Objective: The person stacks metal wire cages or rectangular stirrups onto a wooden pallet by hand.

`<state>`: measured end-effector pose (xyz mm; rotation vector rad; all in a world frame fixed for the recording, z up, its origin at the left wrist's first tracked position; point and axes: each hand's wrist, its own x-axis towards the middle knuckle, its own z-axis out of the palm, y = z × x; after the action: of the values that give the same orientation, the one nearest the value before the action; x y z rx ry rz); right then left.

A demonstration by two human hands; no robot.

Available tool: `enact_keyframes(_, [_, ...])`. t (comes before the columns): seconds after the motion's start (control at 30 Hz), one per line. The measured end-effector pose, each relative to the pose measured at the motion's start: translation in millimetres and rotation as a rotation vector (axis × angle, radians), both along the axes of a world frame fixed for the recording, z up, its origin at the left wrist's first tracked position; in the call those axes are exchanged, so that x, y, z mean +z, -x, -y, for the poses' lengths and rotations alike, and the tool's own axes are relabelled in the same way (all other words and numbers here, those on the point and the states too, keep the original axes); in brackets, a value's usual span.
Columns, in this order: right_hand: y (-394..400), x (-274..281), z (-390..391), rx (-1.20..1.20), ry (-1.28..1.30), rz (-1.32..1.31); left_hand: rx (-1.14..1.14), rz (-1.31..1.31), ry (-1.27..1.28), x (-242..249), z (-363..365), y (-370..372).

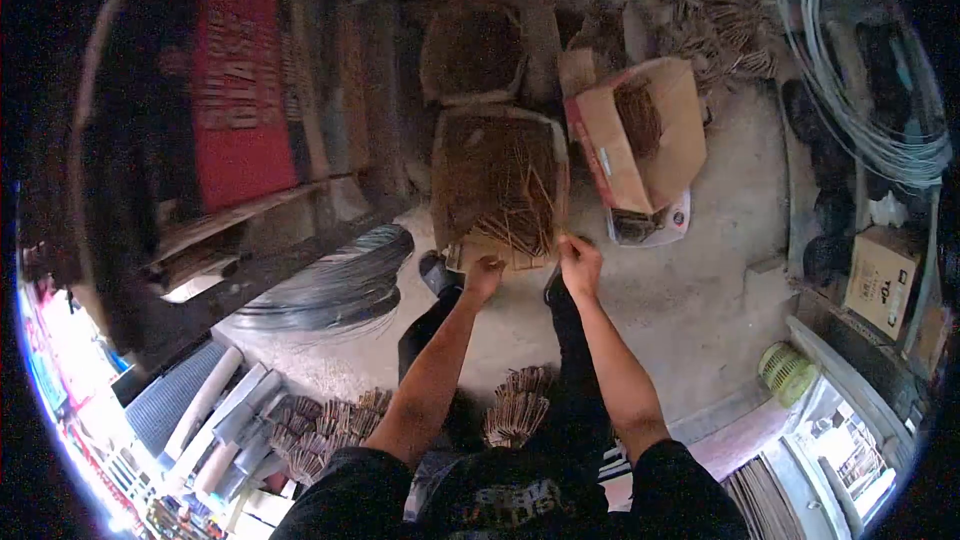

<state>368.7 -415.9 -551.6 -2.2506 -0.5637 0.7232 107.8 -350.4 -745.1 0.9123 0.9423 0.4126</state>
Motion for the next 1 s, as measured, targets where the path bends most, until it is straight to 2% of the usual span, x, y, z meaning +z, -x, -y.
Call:
enact_keyframes(0.03, [-2.3,9.9,2.6,-0.096,-0.104,-0.105,0.001,0.014,-0.016,37.1,-16.6,-16.5])
enact_keyframes(0.07, [-3.5,24.8,4.2,-0.189,-0.206,-0.213,-0.067,-0.11,0.043,82.1,-17.6,-24.5])
enact_keyframes(0.2, [-10.8,130.1,-12.3,-0.255,-0.233,-0.378,-0.314,-0.603,0.265,266.1,-50.7,-74.5])
enact_keyframes(0.23, [-9.5,159.0,-19.2,-0.314,-0.265,-0.482,-0.193,-0.554,0.31,282.2,-49.2,-74.9])
enact_keyframes(0.27, [-9.9,187.3,-26.2,-0.296,-0.289,-0.471,-0.179,-0.538,0.286,315.9,-57.6,-84.6])
enact_keyframes(0.33, [-6.5,241.2,-35.4,-0.351,-0.399,-0.736,-0.084,-0.372,0.225,409.7,-70.1,-101.6])
enact_keyframes(0.4, [-0.2,286.1,-42.7,-0.354,-0.495,-0.821,-0.036,-0.302,0.175,447.1,-77.3,-101.9])
enact_keyframes(0.47, [5.9,320.3,-47.7,-0.31,-0.577,-0.931,0.016,-0.082,0.01,488.8,-85.9,-97.6])
enact_keyframes(0.5, [8.8,331.2,-47.9,-0.238,-0.621,-0.944,0.055,-0.111,-0.037,525.4,-91.4,-96.2])
enact_keyframes(0.67, [32.1,393.5,-66.4,-0.124,-0.638,-1.019,0.184,-0.13,-0.16,594.5,-105.3,-63.5])
enact_keyframes(0.83, [57.6,450.4,-93.3,0.124,-0.611,-0.885,0.365,-0.136,-0.434,662.9,-109.1,-23.8])
enact_keyframes(1.0, [90.5,505.9,-131.2,0.312,-0.647,-0.684,0.447,-0.125,-0.574,721.7,-129.0,20.8])
